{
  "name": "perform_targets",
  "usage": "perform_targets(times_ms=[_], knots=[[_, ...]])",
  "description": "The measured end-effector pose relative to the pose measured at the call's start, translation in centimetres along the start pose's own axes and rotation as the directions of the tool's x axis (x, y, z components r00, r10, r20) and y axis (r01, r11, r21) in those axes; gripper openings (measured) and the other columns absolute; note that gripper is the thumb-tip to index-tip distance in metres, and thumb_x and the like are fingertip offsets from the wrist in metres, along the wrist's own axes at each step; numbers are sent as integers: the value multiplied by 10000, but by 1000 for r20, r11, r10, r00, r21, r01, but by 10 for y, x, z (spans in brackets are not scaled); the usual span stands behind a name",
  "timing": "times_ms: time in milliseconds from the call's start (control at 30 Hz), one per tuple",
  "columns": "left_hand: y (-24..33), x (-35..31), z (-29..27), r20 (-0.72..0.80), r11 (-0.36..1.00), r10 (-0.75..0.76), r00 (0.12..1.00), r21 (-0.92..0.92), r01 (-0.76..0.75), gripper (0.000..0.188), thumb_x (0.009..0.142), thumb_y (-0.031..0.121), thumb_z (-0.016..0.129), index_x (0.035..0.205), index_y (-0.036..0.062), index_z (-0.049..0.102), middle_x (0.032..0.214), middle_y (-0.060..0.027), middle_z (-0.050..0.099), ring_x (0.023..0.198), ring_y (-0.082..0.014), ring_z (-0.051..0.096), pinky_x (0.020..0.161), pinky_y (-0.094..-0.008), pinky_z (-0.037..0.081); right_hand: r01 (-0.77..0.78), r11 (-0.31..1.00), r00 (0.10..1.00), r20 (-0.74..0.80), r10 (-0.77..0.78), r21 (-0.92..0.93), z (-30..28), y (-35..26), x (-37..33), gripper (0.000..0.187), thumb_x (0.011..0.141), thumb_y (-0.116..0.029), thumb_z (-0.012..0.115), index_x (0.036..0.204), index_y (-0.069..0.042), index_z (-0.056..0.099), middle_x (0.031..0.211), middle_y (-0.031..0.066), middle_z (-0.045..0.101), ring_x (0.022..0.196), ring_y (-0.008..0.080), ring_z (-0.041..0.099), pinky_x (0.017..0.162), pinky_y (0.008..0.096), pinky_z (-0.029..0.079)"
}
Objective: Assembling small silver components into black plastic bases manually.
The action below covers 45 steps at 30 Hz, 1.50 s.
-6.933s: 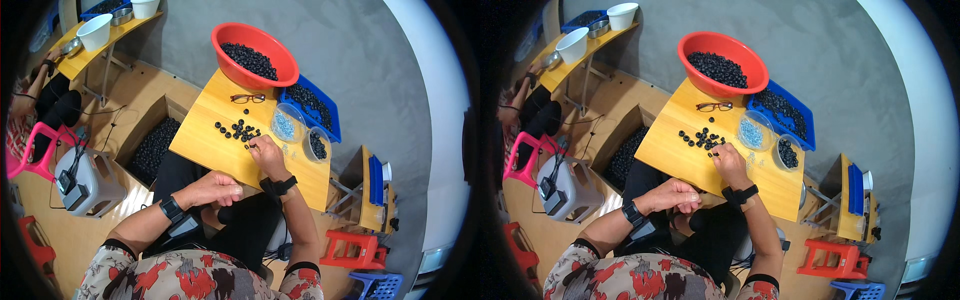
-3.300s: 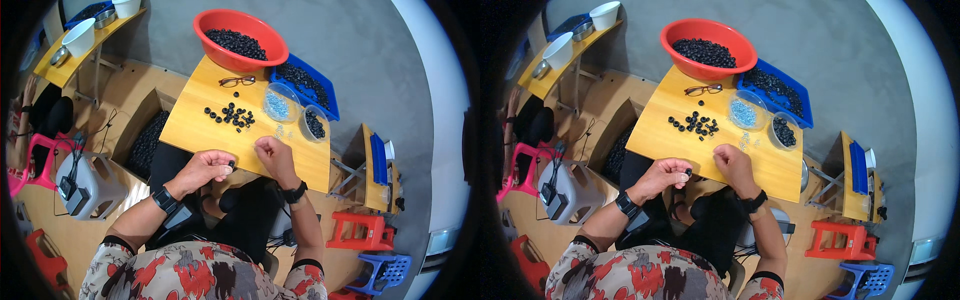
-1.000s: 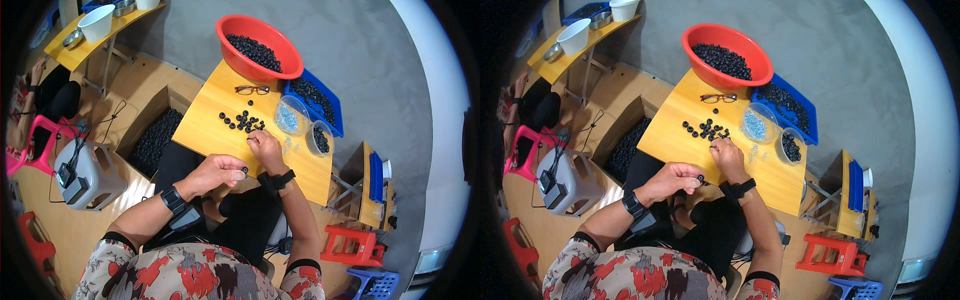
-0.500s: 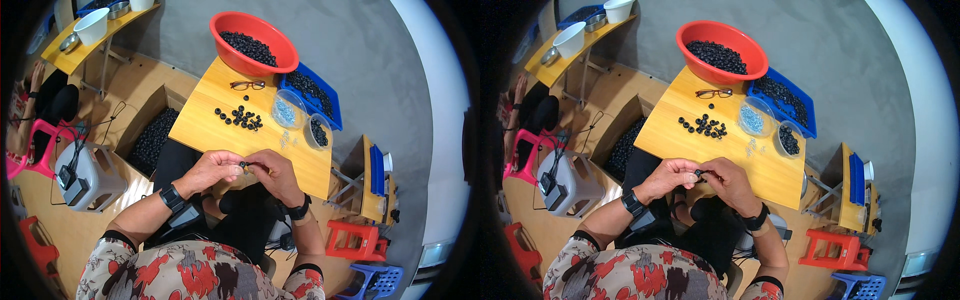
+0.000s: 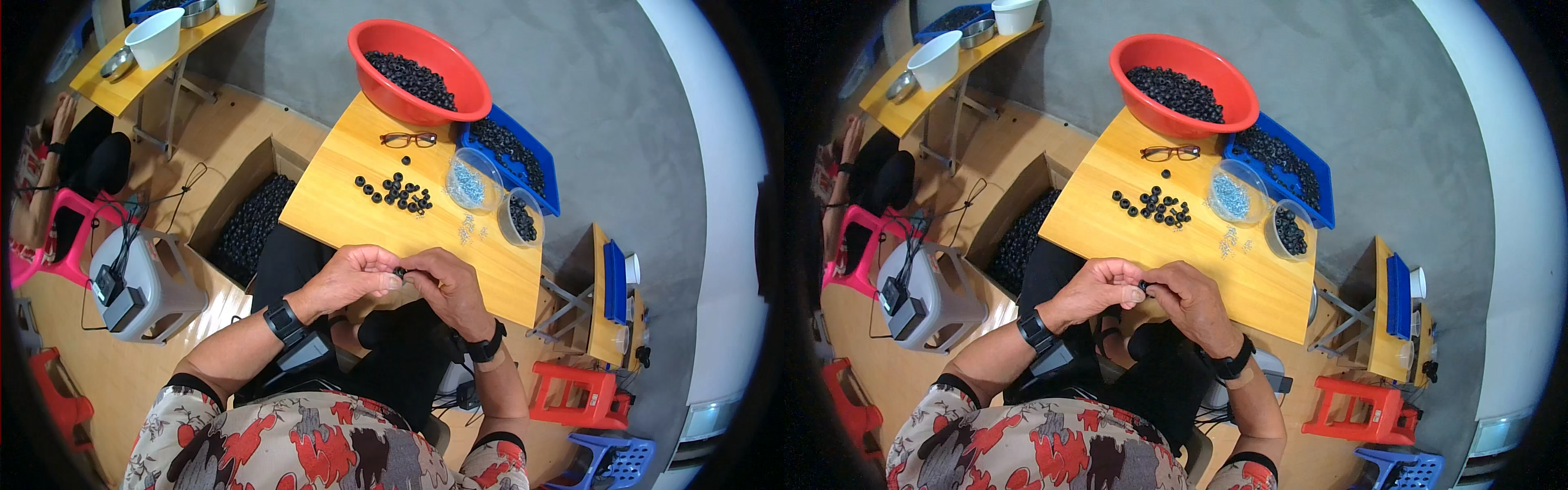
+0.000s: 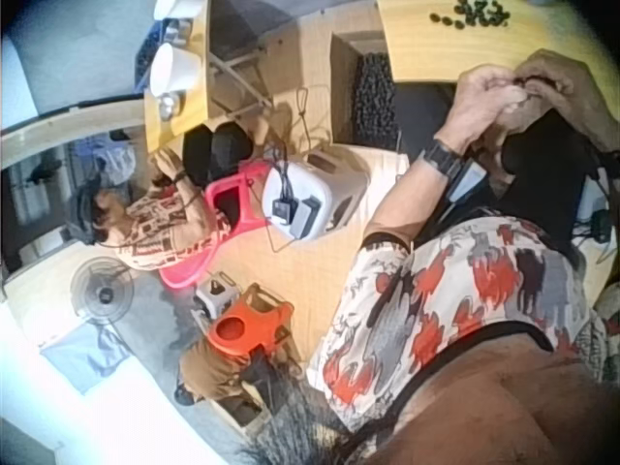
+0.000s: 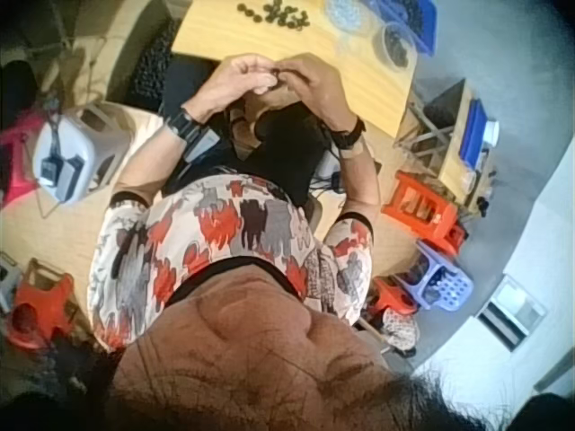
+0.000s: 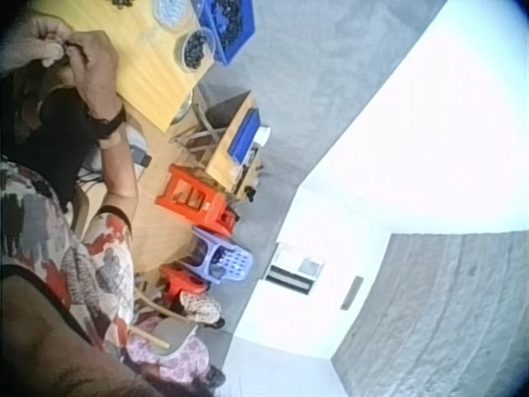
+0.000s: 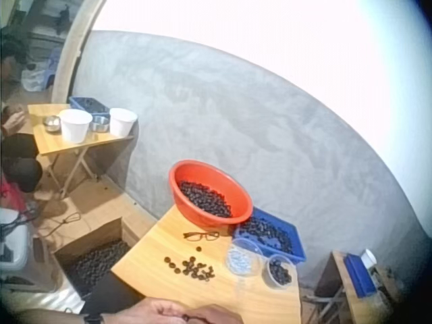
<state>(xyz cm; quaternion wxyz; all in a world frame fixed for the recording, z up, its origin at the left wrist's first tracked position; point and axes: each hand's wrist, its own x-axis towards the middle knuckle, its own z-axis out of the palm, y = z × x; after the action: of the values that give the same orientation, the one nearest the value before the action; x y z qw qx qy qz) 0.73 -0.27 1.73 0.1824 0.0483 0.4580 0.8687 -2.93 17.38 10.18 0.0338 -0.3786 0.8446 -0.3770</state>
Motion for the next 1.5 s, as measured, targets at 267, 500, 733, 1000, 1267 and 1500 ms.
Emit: perform_targets(times_ms=[267, 500, 733, 1000, 1267, 1500], knots=[[-1, 1, -2, 32, 999, -14, 999, -28, 15, 278, 818, 51, 665, 1079, 3, 580, 903, -22, 610, 767, -54, 565, 651, -188, 485, 23, 999, 1000, 1, -23, 44, -1, 2, -3, 188, 761, 10, 655, 942, -41, 641, 809, 102, 618, 738, 241, 608, 649, 306, 482], [1, 0, 0, 27, 998, -31, 999, -59, 33, 280, 806, 44, 675, 1059, -7, 566, 880, -27, 600, 736, -57, 557, 641, -185, 484, 18, 998, 1000, -16, -17, 59, 1, 3, -5, 195, 755, 15, 656, 941, -43, 646, 804, 103, 615, 737, 241, 606, 647, 303, 480], [-4, 1, -5, 81, 994, -51, 995, -92, 58, 284, 799, 65, 689, 1049, -3, 572, 866, -27, 603, 705, -56, 556, 619, -184, 486, 19, 999, 1000, -3, -19, 43, 4, 4, -5, 199, 757, 12, 652, 945, -54, 653, 790, 99, 604, 719, 240, 598, 629, 306, 474], [-4, 0, -6, 122, 990, -112, 986, -72, 121, 283, 800, 93, 697, 1045, 2, 590, 859, -28, 614, 676, -61, 566, 605, -183, 493, 20, 999, 1000, 19, -21, 48, 4, 3, -8, 222, 752, 15, 652, 959, -63, 655, 798, 98, 609, 729, 241, 602, 641, 307, 477], [-3, 0, -7, 116, 988, -119, 986, -82, 129, 285, 797, 92, 698, 1041, 6, 579, 860, -36, 616, 678, -63, 577, 600, -177, 496, 33, 998, 999, -17, -32, 55, -1, -2, -7, 224, 759, 26, 643, 967, -56, 656, 808, 101, 612, 737, 240, 604, 652, 308, 480], [-3, 1, -5, 114, 992, -98, 989, -71, 106, 263, 790, 89, 703, 1005, -6, 585, 836, -33, 613, 663, -57, 568, 590, -173, 486, 24, 998, 1000, 1, -24, 57, 6, 1, -8, 225, 762, 23, 642, 971, -58, 659, 801, 101, 606, 730, 235, 599, 638, 298, 474]])
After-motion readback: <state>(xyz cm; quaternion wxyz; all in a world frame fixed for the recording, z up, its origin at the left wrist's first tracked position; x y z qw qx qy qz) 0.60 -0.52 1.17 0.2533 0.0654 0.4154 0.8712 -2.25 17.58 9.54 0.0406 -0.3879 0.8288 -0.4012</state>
